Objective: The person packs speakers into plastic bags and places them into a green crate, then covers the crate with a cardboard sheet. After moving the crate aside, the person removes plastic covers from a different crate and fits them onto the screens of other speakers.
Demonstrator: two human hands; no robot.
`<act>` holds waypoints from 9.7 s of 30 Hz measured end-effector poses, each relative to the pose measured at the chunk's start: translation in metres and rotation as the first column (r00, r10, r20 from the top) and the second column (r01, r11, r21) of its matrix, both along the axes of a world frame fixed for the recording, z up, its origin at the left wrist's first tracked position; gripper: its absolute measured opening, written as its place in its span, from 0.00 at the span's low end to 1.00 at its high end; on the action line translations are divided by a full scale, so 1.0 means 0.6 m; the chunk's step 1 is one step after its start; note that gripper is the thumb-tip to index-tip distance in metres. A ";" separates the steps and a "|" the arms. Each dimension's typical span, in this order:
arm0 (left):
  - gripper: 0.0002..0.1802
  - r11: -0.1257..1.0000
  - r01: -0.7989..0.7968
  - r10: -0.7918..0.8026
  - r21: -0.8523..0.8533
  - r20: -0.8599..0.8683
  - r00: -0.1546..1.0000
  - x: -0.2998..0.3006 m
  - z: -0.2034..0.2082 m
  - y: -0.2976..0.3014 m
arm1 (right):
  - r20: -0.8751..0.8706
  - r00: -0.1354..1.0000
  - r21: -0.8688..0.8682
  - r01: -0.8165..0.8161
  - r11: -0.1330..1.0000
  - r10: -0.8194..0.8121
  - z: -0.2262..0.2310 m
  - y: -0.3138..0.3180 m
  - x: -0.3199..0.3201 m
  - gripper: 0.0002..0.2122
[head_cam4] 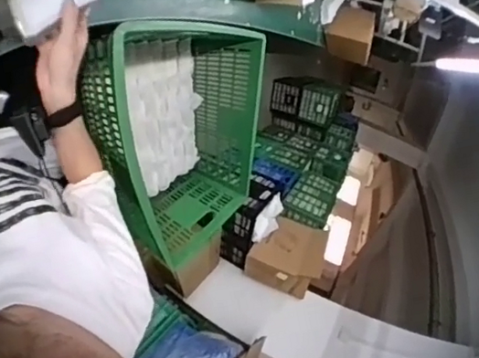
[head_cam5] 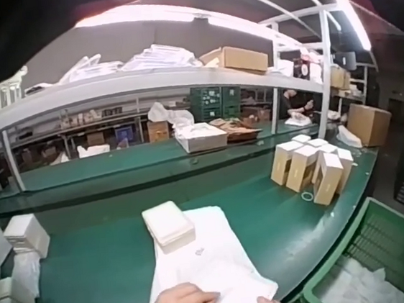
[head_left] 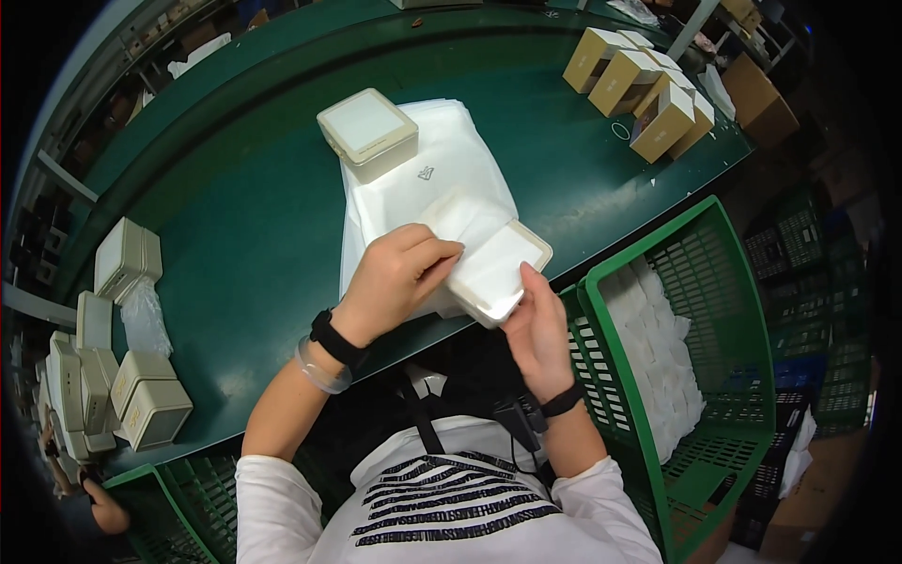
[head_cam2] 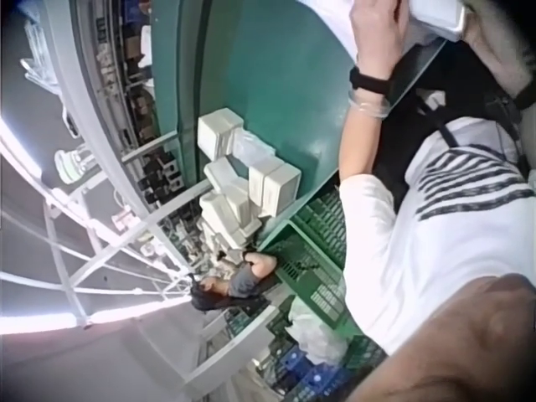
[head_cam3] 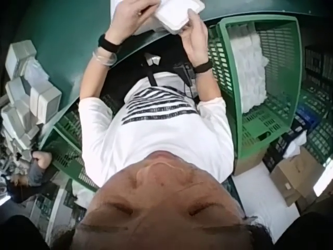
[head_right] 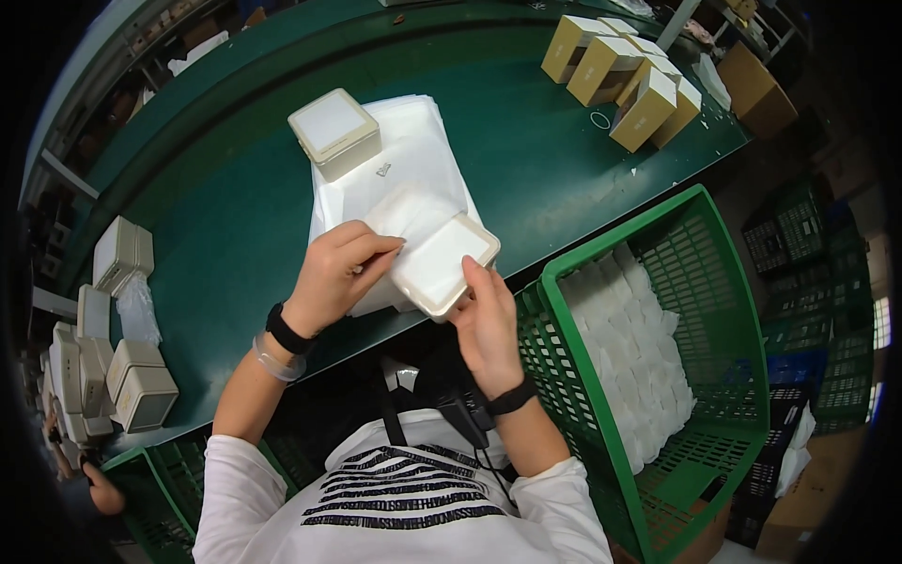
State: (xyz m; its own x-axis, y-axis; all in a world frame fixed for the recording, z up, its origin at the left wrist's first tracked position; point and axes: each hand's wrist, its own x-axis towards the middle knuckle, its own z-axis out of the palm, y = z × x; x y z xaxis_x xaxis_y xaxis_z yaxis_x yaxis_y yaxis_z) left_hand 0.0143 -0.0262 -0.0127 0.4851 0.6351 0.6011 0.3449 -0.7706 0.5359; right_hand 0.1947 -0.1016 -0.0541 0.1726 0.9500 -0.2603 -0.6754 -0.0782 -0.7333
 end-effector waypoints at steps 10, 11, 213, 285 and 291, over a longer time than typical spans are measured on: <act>0.03 0.920 0.356 -0.344 -0.164 0.093 0.934 0.024 0.034 -0.052 | 0.026 0.981 0.172 0.183 0.968 -0.190 -0.039 -0.010 -0.071 0.19; 0.03 0.877 0.437 -0.420 -0.201 0.120 0.899 0.032 0.039 -0.065 | 0.344 0.924 0.296 0.060 0.953 -0.165 -0.084 -0.018 -0.060 0.20; 0.19 0.777 -0.122 -0.112 -0.618 -0.326 0.939 -0.001 -0.075 0.058 | -0.064 0.979 0.173 0.203 0.964 -0.194 0.009 -0.131 0.033 0.28; 0.07 0.885 -0.144 0.189 -0.444 0.058 0.980 -0.010 0.012 0.037 | 0.332 0.901 -0.153 -0.240 0.959 0.279 0.028 0.033 0.041 0.26; 0.07 0.885 -0.110 0.146 -0.453 0.046 0.988 -0.033 0.003 0.031 | -0.149 0.986 -0.005 0.078 0.997 -0.078 -0.003 0.000 -0.025 0.24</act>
